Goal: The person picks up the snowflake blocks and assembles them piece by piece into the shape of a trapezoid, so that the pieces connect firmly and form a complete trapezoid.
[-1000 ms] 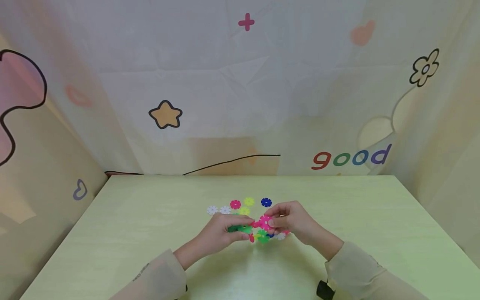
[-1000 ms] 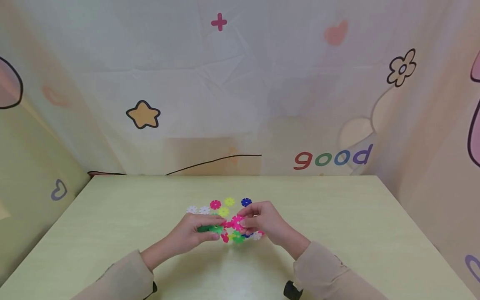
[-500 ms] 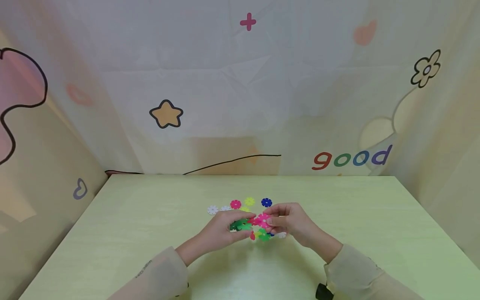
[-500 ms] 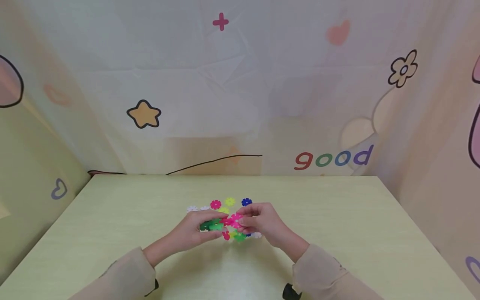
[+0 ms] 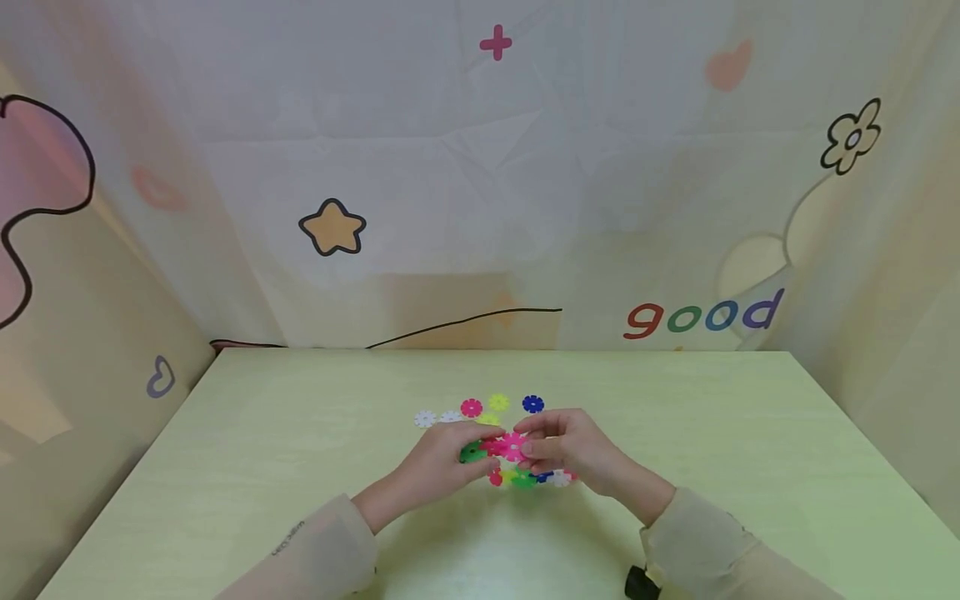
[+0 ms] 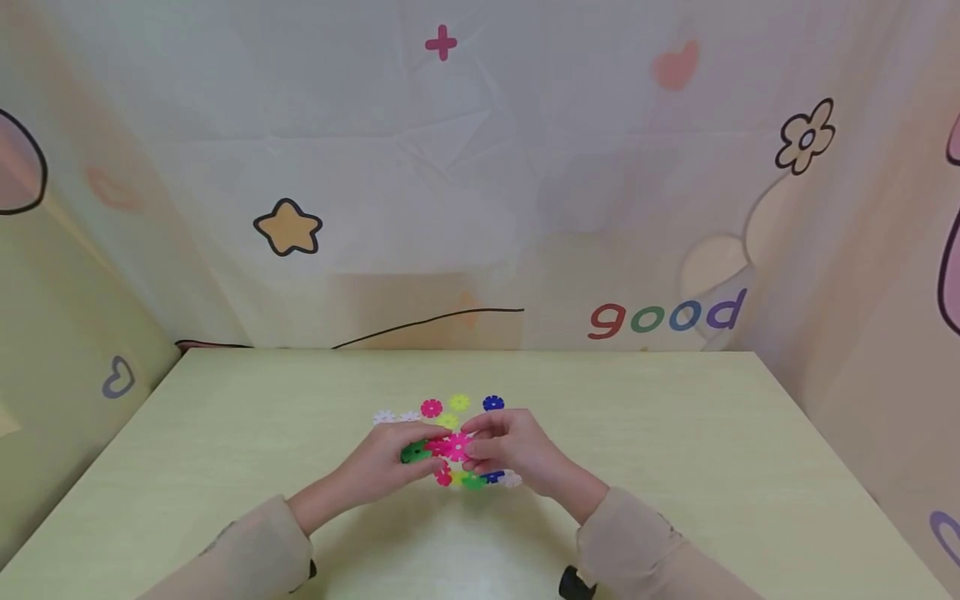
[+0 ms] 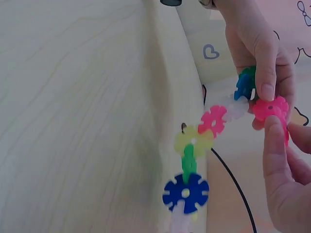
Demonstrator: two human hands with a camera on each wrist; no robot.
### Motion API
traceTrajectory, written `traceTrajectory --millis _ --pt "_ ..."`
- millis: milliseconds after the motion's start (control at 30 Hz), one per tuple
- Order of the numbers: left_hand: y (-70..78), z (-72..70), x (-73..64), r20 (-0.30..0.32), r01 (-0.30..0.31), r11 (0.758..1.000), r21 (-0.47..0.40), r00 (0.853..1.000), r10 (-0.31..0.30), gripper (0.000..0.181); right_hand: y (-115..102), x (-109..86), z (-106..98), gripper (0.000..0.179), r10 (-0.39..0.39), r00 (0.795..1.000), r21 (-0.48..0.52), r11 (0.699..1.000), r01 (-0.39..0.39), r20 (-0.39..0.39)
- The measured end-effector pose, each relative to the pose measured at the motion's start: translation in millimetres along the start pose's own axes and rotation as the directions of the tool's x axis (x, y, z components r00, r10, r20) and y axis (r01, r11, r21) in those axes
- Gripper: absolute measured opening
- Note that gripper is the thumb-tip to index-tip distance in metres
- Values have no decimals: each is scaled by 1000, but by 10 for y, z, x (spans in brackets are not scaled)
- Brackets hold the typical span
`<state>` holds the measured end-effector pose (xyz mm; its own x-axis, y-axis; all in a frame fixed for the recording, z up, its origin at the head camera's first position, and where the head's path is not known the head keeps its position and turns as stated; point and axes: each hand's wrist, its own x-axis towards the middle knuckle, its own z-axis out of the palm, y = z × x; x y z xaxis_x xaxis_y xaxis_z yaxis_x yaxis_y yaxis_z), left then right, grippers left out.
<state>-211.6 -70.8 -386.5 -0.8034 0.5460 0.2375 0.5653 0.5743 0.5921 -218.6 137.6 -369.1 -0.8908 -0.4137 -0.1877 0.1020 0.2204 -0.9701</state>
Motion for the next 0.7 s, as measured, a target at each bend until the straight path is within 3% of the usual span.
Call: traceTrajectory --millis 167,333,433,567,700 --pt "-66 -115 -32 34 15 1000 -24 999 -15 33 22 85 -99 33 -35 999 -144 989 32 -21" --pt "-143 -269 -59 89 61 997 -47 994 -57 34 67 264 -215 33 -68 997 -285 957 54 -36" --pt "-190 -345 -79 107 84 995 -56 991 -78 34 110 407 -252 30 -100 994 -380 921 80 -34" --pt "-243 -415 -101 118 101 994 -47 988 -95 34 172 614 -260 24 -155 987 -511 851 117 -32" --pt "-263 -457 -115 123 110 993 -30 987 -106 32 214 790 -228 23 -172 983 -621 778 101 -56"
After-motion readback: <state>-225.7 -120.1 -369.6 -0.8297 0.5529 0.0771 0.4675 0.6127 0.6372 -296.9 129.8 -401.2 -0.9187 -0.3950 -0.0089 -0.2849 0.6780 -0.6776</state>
